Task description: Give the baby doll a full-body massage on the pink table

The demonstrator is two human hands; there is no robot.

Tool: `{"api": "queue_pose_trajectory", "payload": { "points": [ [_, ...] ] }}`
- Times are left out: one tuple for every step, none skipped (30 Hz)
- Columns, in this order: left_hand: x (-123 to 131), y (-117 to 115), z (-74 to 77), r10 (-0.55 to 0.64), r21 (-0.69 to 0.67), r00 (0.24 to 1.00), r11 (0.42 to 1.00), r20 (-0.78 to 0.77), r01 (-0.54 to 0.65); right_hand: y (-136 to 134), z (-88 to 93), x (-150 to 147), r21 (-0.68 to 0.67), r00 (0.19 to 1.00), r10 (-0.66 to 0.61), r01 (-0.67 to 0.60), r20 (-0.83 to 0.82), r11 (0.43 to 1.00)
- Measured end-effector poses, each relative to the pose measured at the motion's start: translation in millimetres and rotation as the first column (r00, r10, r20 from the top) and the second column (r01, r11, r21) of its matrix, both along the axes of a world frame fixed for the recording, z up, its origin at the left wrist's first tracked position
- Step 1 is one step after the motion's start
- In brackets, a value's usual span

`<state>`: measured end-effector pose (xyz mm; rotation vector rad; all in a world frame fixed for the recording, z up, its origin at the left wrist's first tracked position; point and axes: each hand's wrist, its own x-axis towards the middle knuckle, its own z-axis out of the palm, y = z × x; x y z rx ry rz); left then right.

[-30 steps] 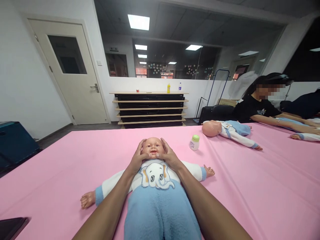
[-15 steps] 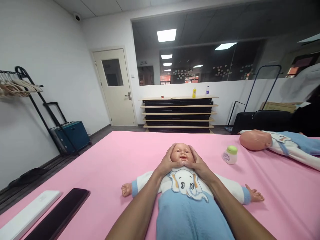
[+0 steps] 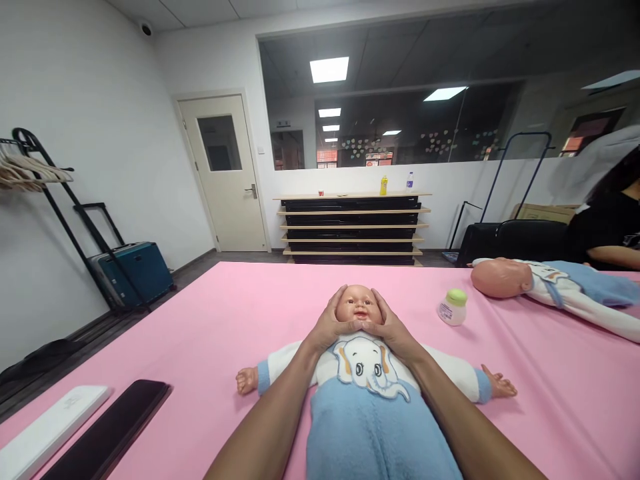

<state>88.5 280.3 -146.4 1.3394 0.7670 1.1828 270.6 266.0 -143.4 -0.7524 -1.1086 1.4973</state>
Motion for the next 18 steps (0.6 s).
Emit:
{"api": "queue_pose_trajectory", "payload": {
  "points": [
    [0, -1, 0.8, 0.001, -0.001, 1.000, 1.000, -0.014, -0.001, 0, -0.4, 0, -0.011, 1.000, 0.000, 0.000, -0.016, 1.000],
    [-1, -1, 1.5, 0.002, -0.002, 1.000, 1.000, -0.022, -0.002, 1, -0.9, 0, -0.023, 0.999, 0.009, -0.010, -0.037, 1.000],
    [-1, -2, 2.2, 0.007, -0.004, 1.000, 1.000, -0.026, -0.007, 2, -1.5, 0, -0.032, 0.998, 0.027, -0.029, -0.057, 0.999],
    [0, -2, 2.7, 0.014, -0.004, 1.000, 1.000, -0.028, -0.014, 2, -2.1, 0, -0.035, 0.996, 0.050, -0.053, -0.077, 0.998],
    [0, -3, 3.2, 0.018, -0.005, 0.999, 1.000, -0.028, -0.018, 3, -2.5, 1, -0.035, 0.993, 0.069, -0.073, -0.095, 0.997],
    [0, -3, 3.5, 0.014, -0.006, 1.000, 1.000, -0.026, -0.014, 3, -2.7, 1, -0.035, 0.991, 0.076, -0.080, -0.109, 0.996],
    [1, -3, 3.8, 0.005, -0.008, 1.000, 1.000, -0.021, -0.005, 3, -2.8, 1, -0.036, 0.991, 0.070, -0.075, -0.118, 0.997],
    [1, -4, 4.1, -0.008, -0.010, 1.000, 1.000, -0.015, 0.008, 3, -2.7, 1, -0.037, 0.991, 0.058, -0.063, -0.123, 0.997],
    [2, -4, 4.2, -0.022, -0.013, 1.000, 1.000, -0.010, 0.022, 3, -2.7, 0, -0.036, 0.991, 0.045, -0.050, -0.125, 0.998],
    [2, -4, 4.2, -0.029, -0.016, 1.000, 0.999, -0.006, 0.029, 3, -2.8, 0, -0.035, 0.991, 0.035, -0.040, -0.126, 0.999],
    [3, -4, 4.0, -0.029, -0.021, 1.000, 0.999, -0.005, 0.029, 3, -3.2, 0, -0.034, 0.991, 0.031, -0.036, -0.128, 0.999],
    [3, -3, 3.6, -0.020, -0.026, 1.000, 0.999, -0.005, 0.020, 3, -4.0, 0, -0.030, 0.991, 0.034, -0.038, -0.131, 0.999],
    [3, -3, 3.2, -0.008, -0.031, 1.000, 0.999, -0.009, 0.008, 4, -5.3, 0, -0.024, 0.990, 0.041, -0.045, -0.135, 0.999],
    [3, -2, 2.6, 0.002, -0.033, 1.000, 0.999, -0.016, -0.003, 5, -7.0, 0, -0.016, 0.989, 0.048, -0.051, -0.138, 0.999],
    [3, -1, 2.3, 0.014, -0.030, 1.000, 0.999, -0.027, -0.015, 7, -9.0, 1, -0.008, 0.989, 0.054, -0.056, -0.140, 0.998],
    [3, 0, 2.2, 0.024, -0.025, 0.999, 0.999, -0.041, -0.025, 9, -11.1, 1, -0.001, 0.988, 0.059, -0.059, -0.141, 0.998],
    [3, 1, 2.6, 0.031, -0.016, 0.998, 0.999, -0.061, -0.032, 11, -13.2, 1, 0.007, 0.988, 0.057, -0.057, -0.145, 0.998],
    [3, 0, 3.6, 0.035, -0.009, 0.996, 0.999, -0.083, -0.036, 13, -15.0, 1, 0.013, 0.987, 0.051, -0.050, -0.150, 0.999]
  ]
}}
